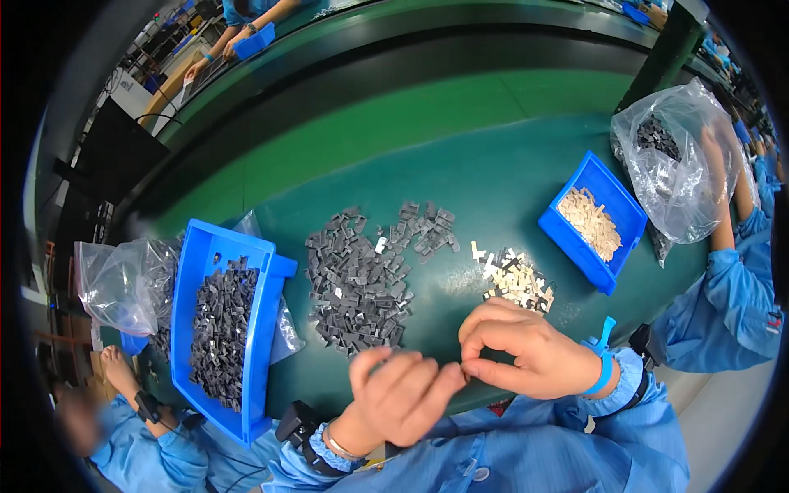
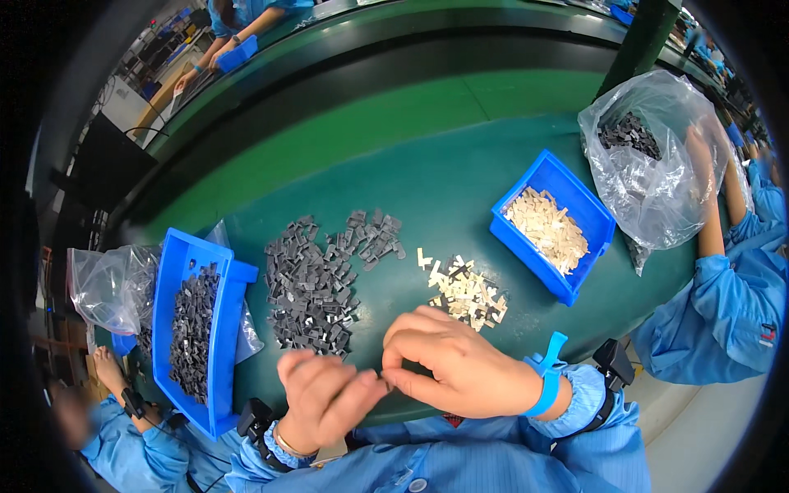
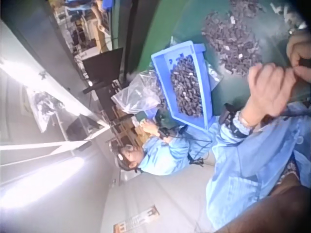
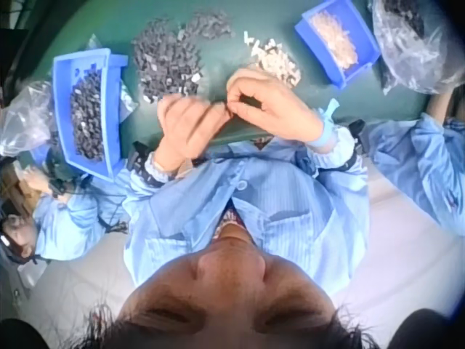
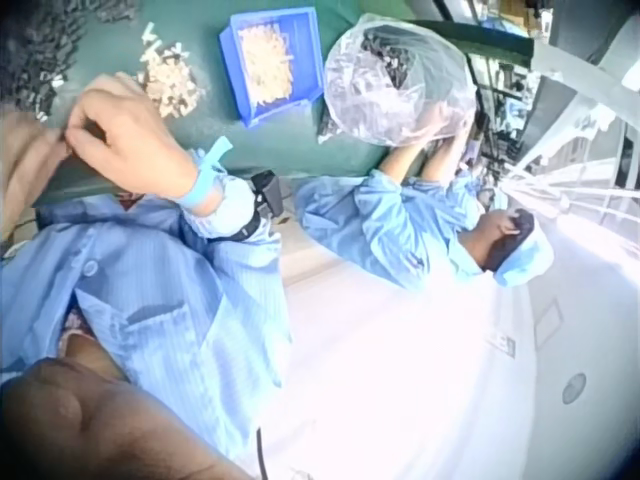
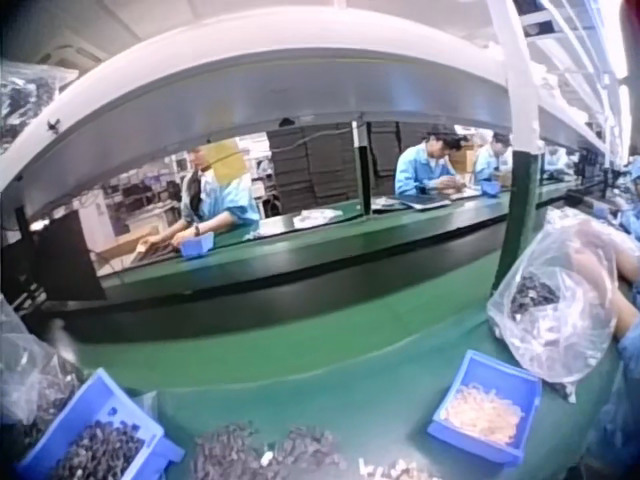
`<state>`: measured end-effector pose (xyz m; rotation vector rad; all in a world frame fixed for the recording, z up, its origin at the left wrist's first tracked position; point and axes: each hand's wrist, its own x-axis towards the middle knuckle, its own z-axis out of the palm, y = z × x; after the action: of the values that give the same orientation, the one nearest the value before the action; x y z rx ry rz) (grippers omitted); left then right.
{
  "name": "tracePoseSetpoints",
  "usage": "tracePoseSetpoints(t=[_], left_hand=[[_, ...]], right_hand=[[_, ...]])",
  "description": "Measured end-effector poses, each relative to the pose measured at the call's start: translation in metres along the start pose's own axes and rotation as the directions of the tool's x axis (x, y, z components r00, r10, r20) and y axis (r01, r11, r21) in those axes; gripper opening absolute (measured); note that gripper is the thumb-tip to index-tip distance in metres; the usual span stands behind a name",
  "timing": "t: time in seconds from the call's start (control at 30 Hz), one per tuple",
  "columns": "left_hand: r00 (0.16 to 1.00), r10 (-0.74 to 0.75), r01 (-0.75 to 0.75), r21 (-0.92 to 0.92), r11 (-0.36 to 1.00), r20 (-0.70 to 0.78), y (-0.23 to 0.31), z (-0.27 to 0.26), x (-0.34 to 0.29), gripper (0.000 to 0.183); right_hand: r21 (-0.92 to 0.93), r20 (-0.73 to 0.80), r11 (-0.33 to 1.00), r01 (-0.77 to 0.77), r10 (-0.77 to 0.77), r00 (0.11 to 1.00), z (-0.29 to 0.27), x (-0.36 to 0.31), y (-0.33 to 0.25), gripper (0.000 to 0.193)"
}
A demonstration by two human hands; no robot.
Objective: Sorting and assembling small grey and white plastic/rubber components at a factory workbench.
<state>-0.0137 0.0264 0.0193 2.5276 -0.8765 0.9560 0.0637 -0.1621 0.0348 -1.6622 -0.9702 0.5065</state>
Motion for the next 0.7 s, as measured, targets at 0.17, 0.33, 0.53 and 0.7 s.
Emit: tracePoseSetpoints(t=[0.17,0.33,0.53,0.7], left_hand=[[0.958,-0.267,0.247,0.167,0.954,0.107,-0.02,0.006,0.022,0.043],[0.914,-0.365,0.323,0.229,0.918,0.175,-0.039,0.032,0.03,0.029],[0.831,-0.427,0.259,0.431,0.864,0.357,-0.038,0.016,0.025,0.019],[0.781,-0.47,0.331,0.366,0.87,0.411,-0.039,0.028,0.039,0.018]], right_hand=[[-0.248,-0.382,0.969,-0.014,-0.085,0.92,0.008,0.001,0.01,0.008],[-0.212,-0.58,0.977,-0.032,-0.099,0.809,0.011,-0.004,0.013,0.007],[-0.21,-0.58,0.976,0.052,-0.168,0.798,0.022,0.001,0.019,0.012],[-0.217,-0.573,0.976,0.031,-0.153,0.805,0.018,-0.003,0.023,0.008]])
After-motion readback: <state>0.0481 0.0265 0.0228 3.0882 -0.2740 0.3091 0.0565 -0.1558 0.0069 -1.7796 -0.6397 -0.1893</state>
